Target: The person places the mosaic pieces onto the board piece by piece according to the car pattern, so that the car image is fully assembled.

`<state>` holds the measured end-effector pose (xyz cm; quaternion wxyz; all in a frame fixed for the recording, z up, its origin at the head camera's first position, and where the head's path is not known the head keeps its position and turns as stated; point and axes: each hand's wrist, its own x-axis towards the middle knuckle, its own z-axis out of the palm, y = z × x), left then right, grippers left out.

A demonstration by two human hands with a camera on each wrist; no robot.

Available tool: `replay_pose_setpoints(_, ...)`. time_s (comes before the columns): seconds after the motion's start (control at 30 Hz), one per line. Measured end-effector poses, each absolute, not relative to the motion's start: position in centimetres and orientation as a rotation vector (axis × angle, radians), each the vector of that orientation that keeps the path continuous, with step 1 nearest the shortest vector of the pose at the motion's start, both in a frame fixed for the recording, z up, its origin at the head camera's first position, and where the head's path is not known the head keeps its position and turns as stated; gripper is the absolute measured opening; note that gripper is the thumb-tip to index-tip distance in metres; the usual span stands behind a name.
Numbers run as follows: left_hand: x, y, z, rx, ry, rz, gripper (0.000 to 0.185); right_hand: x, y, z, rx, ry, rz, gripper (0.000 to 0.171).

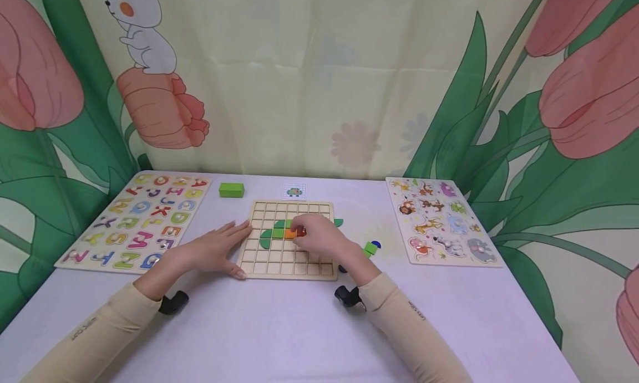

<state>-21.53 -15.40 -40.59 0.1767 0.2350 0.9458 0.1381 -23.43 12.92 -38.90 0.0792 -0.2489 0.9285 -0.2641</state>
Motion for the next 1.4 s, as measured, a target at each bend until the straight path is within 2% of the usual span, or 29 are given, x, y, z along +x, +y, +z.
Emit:
replay_pose_setpoints(0.57,-21.7,-15.6,-40.8,0.665,2.678,0.384,0.117,-22.2,19.6,-38.5,-0.789,2.629,-0.801,0.024)
replay_pose_setpoints(0.93,-21.8,-15.6,-41.0,0.677,2.680,0.385,0.118,-20.9,23.0,-39.4,-0.679,2.669,-0.754,0.024)
replay_pose_setpoints(1.4,-21.8,-15.5,-41.0,0.683,2.690,0.381,0.118,-20.6,25.3,-40.2,-0.826,2.660,-0.661,0.034)
